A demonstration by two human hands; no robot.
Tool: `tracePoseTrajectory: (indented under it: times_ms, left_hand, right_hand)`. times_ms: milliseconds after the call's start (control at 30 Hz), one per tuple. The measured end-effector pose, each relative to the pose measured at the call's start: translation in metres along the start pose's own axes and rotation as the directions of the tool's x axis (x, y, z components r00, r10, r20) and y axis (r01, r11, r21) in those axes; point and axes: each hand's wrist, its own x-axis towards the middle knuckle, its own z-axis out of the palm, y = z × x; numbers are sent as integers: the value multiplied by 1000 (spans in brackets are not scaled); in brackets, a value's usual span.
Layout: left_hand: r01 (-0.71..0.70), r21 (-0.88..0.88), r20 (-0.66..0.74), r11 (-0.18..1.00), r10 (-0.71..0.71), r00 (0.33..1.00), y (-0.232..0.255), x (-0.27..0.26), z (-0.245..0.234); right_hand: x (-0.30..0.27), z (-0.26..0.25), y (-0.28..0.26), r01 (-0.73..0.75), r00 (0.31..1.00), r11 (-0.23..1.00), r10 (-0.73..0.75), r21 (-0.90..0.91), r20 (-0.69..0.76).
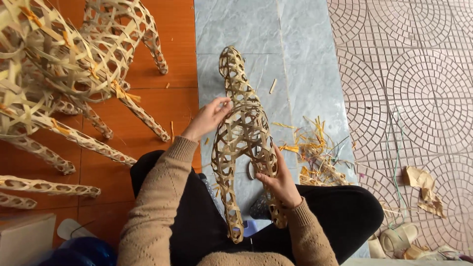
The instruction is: Weaving bamboo strips to assemble and trim a decorative animal figure
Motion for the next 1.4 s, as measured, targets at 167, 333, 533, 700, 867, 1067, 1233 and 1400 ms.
tracePoseTrajectory:
  times_ms: [167, 333, 533, 700, 867, 1067, 1233, 1400]
  left_hand:
    - [41, 96, -29, 995, -38, 999, 40, -7, -10]
    - [103, 98, 63, 990, -109, 992, 12, 8, -12]
    - [159, 42, 157, 986, -163, 974, 2, 12, -2]
    - [171, -197, -309, 965, -227, 924, -57, 38, 14]
    - [244, -259, -429, 935, -337, 838, -55, 44, 2]
    - [240, -372, -484, 896, -408, 774, -38, 44, 2]
    - [226, -366, -496, 903, -395, 773, -35, 47, 2]
    - [194, -318, -548, 928, -347, 761, -42, 50, 0]
  right_hand:
    - [6, 6, -3, -11, 1000, 1000, 11, -24, -1]
    - [7, 22, -3, 42, 999, 998, -42, -50, -3]
    - [15, 21, 24, 109, 993, 985, -112, -134, -19]
    - [14, 21, 14, 5, 999, 997, -3, -79, 33]
    - [17, 11, 6, -40, 997, 998, 43, -58, 66]
    - [13, 5, 19, -102, 991, 994, 105, -47, 79]
    - [10, 1, 25, -125, 989, 992, 127, -34, 72]
    - [9, -2, 29, -65, 994, 995, 72, -77, 81]
